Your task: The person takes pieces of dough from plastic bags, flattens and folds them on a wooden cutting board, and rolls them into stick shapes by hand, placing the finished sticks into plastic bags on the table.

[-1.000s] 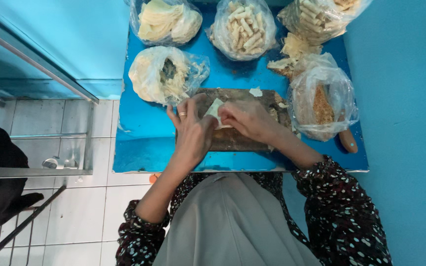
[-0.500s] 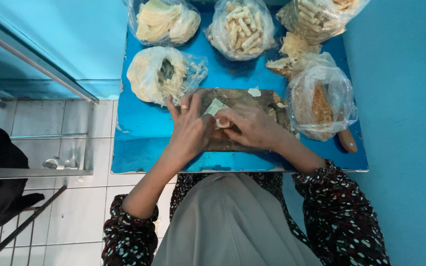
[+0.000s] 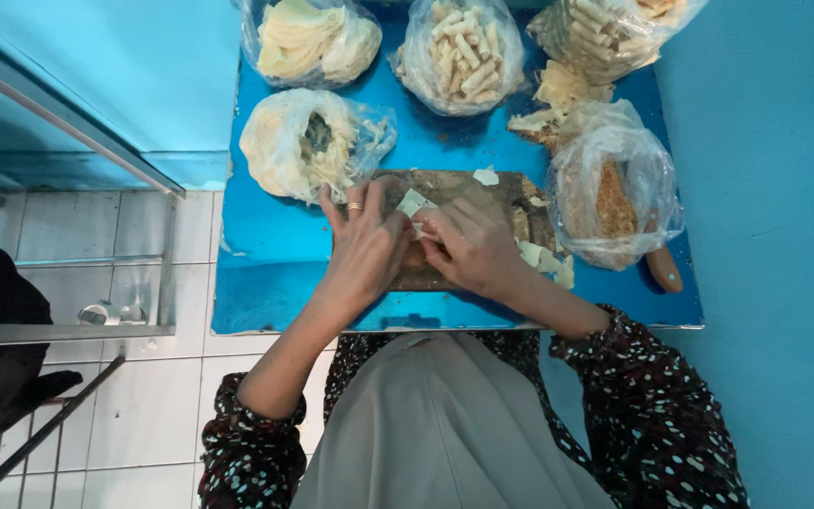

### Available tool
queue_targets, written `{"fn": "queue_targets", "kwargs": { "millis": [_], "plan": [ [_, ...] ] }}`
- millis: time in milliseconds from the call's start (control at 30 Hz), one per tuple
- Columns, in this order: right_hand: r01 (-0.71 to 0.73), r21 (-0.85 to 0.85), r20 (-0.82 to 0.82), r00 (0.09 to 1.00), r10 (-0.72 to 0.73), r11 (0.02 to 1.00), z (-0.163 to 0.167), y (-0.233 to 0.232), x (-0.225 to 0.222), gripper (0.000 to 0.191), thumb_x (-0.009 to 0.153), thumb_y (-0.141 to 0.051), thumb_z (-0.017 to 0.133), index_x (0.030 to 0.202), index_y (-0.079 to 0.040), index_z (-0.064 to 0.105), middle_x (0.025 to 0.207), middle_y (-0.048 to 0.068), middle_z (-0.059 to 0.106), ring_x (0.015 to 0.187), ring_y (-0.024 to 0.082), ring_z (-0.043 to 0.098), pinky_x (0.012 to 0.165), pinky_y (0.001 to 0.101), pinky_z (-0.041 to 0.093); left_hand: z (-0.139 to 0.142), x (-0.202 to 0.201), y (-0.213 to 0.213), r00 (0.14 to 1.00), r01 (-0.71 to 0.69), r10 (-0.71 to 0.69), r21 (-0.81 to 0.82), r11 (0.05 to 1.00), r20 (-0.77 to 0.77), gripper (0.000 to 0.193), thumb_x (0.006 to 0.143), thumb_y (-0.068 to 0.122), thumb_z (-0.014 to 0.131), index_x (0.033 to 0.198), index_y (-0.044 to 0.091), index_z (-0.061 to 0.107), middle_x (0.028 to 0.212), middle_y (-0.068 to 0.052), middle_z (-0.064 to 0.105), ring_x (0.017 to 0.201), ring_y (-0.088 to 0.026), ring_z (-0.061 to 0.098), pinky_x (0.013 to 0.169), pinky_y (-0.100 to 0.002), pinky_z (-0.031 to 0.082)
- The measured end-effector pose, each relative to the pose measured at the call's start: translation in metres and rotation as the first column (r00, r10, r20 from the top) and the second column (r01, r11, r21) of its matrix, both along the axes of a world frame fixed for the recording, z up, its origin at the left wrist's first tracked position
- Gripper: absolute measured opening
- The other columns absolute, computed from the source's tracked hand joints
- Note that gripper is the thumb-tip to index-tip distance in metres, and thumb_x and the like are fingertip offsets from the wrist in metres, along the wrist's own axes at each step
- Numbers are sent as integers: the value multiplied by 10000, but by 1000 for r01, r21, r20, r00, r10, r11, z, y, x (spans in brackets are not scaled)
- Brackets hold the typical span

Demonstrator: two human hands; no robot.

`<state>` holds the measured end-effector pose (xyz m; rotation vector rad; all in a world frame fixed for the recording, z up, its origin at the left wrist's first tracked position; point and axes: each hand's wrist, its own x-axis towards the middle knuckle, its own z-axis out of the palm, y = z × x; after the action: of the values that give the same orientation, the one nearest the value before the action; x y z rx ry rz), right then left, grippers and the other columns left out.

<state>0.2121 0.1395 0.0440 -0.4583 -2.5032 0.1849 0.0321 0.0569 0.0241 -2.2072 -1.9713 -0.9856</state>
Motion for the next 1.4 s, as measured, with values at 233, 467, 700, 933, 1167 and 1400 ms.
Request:
{"fn": "queue_targets", "kwargs": {
  "millis": [233,467,700,933,1167,1400],
  "plan": [
    [-38,-296,-62,998,21,954,6,0,8,384,853,-84,709,1224,-65,615,981,67,687,912,254,686,779,413,543,1,0,0,999,-12,14,-28,1000,46,126,883,182,711,919,62,729,1352,-160,520,1321,-393,429,1095,-776,144],
    [108,-107,-10,994,-110,988,-7,-10,-1,284,910,-135,771,1167,-110,654,939,80,672,884,290,670,740,432,531,0,2,-2,1000,-27,27,-8,1000,15,140,889,163,713,965,47,736,1369,-161,528,1299,-381,438,1112,-758,147],
    [64,-215,-17,997,-70,974,3,-9,7,425,840,-104,742,1249,-89,630,1014,43,712,962,287,683,780,417,541,1,4,-1,997,-40,42,-31,999,72,121,892,177,714,917,61,737,1331,-160,535,1300,-391,436,1098,-762,144],
    [161,-158,14,987,-161,974,3,-15,-1,316,911,-192,814,1169,-124,644,949,55,702,915,270,688,756,415,535,3,5,-3,996,-39,44,-54,998,84,96,869,136,698,903,52,731,1321,-164,537,1307,-393,436,1102,-780,128],
    [-20,-275,-78,997,-1,961,5,-6,18,364,922,-80,738,1273,-76,641,1074,71,751,1022,262,713,865,392,554,3,6,-2,996,-42,45,-38,998,73,119,872,141,701,929,37,716,1318,-182,526,1300,-404,434,1088,-782,137],
    [37,-271,-45,998,-51,962,-1,5,14,224,935,-94,731,1154,-112,686,1076,37,765,1008,260,699,861,387,551,2,9,-5,997,-59,60,-22,998,49,96,897,137,688,925,46,702,1307,-162,531,1300,-390,444,1117,-767,134]
  ]
}}
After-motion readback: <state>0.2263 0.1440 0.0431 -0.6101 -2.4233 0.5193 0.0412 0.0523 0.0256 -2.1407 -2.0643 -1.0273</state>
